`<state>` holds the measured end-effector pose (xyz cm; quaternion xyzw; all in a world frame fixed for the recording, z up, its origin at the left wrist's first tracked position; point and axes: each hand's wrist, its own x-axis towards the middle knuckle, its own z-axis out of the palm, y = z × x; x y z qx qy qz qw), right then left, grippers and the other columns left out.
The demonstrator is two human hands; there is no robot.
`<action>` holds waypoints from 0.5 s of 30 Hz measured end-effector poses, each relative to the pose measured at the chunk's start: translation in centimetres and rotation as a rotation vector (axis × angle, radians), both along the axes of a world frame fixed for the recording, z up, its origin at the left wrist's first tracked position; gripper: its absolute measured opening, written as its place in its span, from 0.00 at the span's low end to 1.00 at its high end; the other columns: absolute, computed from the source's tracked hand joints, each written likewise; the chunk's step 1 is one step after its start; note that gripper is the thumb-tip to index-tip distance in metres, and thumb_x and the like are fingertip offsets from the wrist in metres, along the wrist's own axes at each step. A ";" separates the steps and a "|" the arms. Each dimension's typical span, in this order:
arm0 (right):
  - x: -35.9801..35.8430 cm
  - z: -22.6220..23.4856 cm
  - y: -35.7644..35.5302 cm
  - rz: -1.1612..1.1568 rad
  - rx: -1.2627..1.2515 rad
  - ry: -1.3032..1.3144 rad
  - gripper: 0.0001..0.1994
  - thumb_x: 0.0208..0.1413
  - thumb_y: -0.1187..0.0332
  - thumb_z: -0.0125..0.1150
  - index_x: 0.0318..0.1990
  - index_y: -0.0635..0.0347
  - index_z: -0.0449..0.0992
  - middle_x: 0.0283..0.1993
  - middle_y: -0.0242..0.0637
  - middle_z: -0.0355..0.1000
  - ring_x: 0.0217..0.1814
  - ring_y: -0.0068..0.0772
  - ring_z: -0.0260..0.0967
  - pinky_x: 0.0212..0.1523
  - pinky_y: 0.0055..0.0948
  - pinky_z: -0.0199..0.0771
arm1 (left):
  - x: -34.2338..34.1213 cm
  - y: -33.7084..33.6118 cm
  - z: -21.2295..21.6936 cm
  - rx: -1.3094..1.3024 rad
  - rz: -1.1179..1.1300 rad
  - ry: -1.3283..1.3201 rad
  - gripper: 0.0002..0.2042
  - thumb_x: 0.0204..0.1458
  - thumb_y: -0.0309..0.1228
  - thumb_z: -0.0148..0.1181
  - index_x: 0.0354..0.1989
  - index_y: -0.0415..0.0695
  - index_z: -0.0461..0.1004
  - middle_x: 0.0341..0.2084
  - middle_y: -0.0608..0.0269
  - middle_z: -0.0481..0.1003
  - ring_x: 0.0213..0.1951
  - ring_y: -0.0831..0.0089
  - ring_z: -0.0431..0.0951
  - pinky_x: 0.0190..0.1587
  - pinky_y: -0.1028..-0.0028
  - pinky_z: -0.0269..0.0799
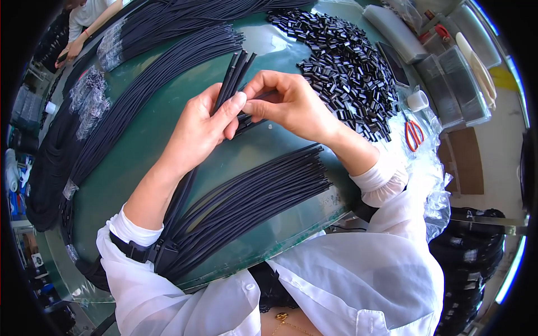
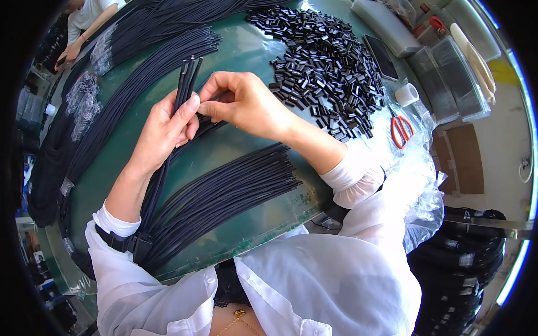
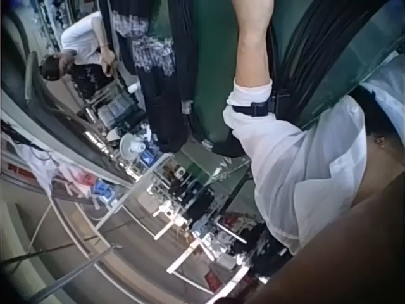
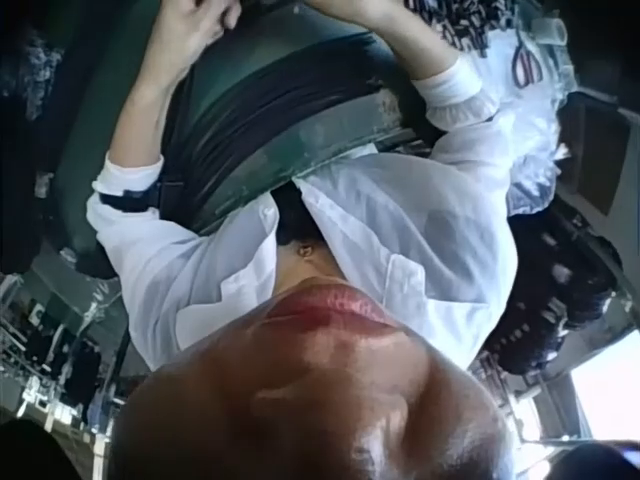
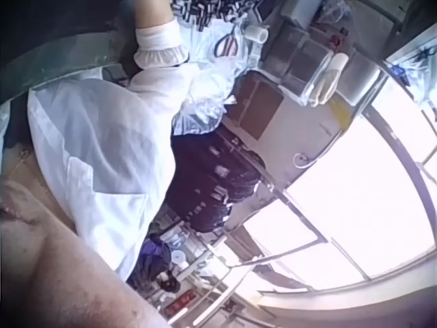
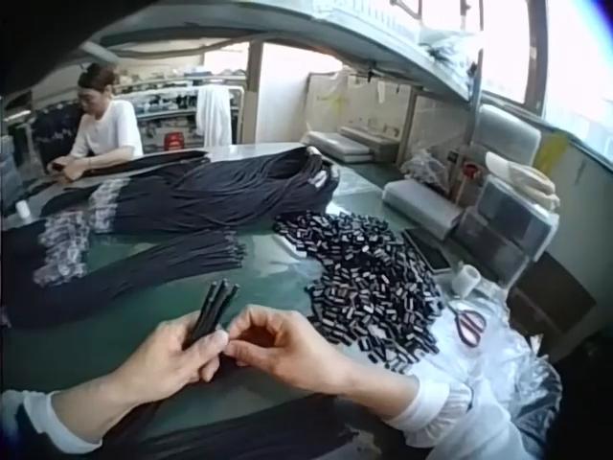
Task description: The person attaches small plastic caps to the ends of individual black cords by hand and then gathers the finished cords into a bundle.
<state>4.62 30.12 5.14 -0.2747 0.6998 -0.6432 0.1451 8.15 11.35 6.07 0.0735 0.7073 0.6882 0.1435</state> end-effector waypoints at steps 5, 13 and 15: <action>-0.8 1.3 1.4 0.069 0.099 -0.074 0.07 0.56 0.70 0.56 0.35 0.66 0.74 0.30 0.34 0.73 0.29 0.20 0.71 0.32 0.20 0.73 | -0.6 -1.3 -0.5 -0.204 -0.016 0.057 0.11 0.57 0.37 0.52 0.30 0.42 0.70 0.15 0.73 0.66 0.16 0.88 0.61 0.19 0.86 0.56; -9.7 -0.6 10.5 -0.602 1.112 0.550 0.08 0.46 0.65 0.60 0.34 0.53 0.77 0.33 0.38 0.76 0.37 0.44 0.73 0.39 0.38 0.73 | -1.0 -1.7 0.1 0.017 0.085 0.082 0.11 0.57 0.37 0.52 0.33 0.40 0.70 0.17 0.70 0.66 0.17 0.87 0.61 0.18 0.86 0.56; -10.5 -1.0 11.2 -0.589 1.245 0.559 0.08 0.46 0.64 0.60 0.34 0.54 0.77 0.33 0.39 0.75 0.38 0.44 0.73 0.40 0.39 0.72 | -0.7 -1.3 0.1 0.053 0.099 0.059 0.11 0.57 0.36 0.52 0.34 0.40 0.70 0.17 0.71 0.66 0.16 0.87 0.61 0.18 0.85 0.56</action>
